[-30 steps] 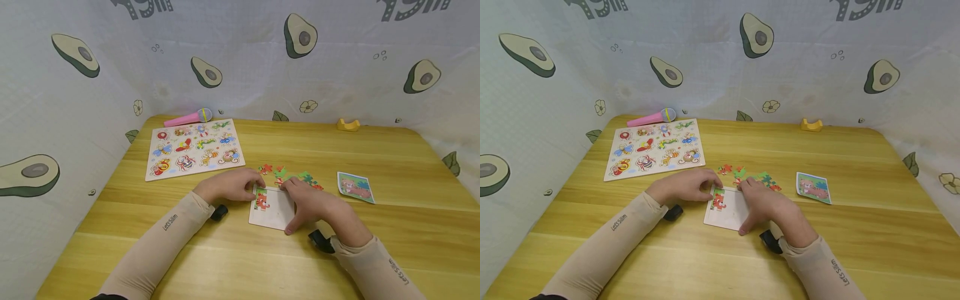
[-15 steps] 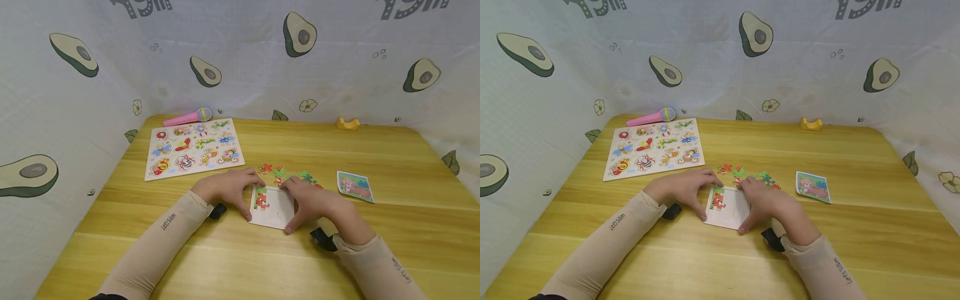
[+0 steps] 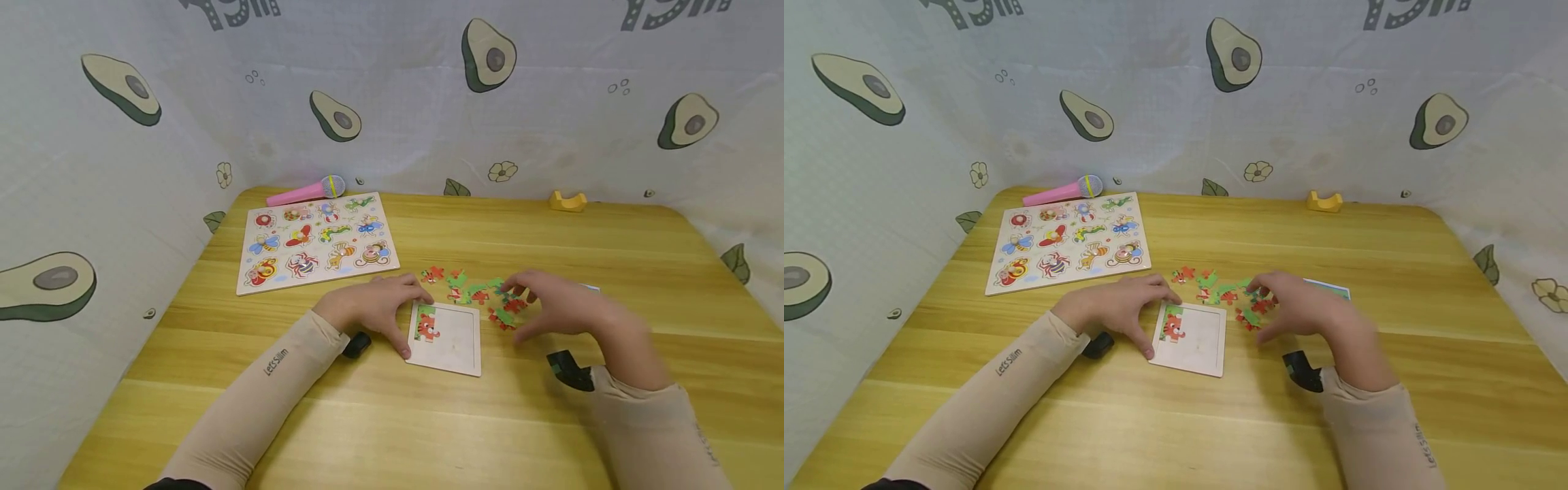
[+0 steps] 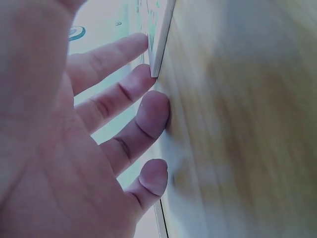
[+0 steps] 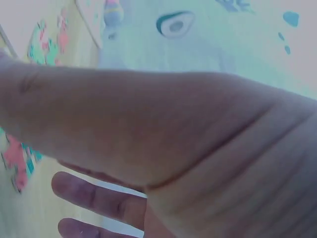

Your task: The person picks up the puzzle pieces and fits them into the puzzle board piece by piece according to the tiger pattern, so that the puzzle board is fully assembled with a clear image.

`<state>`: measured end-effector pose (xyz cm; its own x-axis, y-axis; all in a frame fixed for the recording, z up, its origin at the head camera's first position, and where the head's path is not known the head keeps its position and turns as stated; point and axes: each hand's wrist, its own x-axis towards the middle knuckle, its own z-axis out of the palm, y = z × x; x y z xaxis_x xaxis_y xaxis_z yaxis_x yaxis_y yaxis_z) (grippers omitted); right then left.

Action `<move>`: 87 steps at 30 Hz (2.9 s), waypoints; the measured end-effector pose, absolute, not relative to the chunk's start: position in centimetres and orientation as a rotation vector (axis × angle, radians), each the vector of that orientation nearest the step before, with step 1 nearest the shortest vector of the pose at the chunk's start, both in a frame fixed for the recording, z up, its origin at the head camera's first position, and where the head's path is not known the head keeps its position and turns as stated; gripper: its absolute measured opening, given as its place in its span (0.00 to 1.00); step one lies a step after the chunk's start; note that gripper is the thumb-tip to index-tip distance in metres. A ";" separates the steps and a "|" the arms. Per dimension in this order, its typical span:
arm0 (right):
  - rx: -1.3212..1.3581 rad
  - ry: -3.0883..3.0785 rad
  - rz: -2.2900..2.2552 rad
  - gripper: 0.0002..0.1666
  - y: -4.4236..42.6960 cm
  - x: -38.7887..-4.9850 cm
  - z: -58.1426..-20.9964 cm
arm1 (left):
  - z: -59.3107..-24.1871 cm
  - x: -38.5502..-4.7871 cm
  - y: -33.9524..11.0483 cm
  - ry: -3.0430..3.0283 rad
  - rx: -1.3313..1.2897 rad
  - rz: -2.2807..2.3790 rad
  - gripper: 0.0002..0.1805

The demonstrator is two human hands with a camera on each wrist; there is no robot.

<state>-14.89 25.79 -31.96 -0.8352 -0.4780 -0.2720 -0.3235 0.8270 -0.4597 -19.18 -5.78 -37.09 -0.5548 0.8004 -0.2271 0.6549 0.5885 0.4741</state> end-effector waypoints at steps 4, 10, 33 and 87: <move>-0.563 2.611 -0.560 0.47 27.0 -15.4 -31.9 | -37.1 -19.2 -5.8 2.407 1.164 0.478 0.52; -0.535 2.580 -0.561 0.38 27.8 -16.0 -32.2 | -37.1 -19.1 -5.9 2.418 1.168 0.480 0.52; -0.538 2.578 -0.649 0.21 25.7 -16.4 -34.5 | -37.5 -19.3 -5.9 2.414 1.205 0.487 0.52; -0.538 2.839 -0.897 0.16 19.1 -21.4 -36.2 | -37.4 -19.2 -5.7 2.439 1.207 0.471 0.51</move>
<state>-21.43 19.14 -36.22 -0.9301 -0.3673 -0.0039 -0.2984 0.7618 -0.5750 -19.25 -5.69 -37.37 -0.5602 0.8077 -0.1835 0.6814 0.5754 0.4524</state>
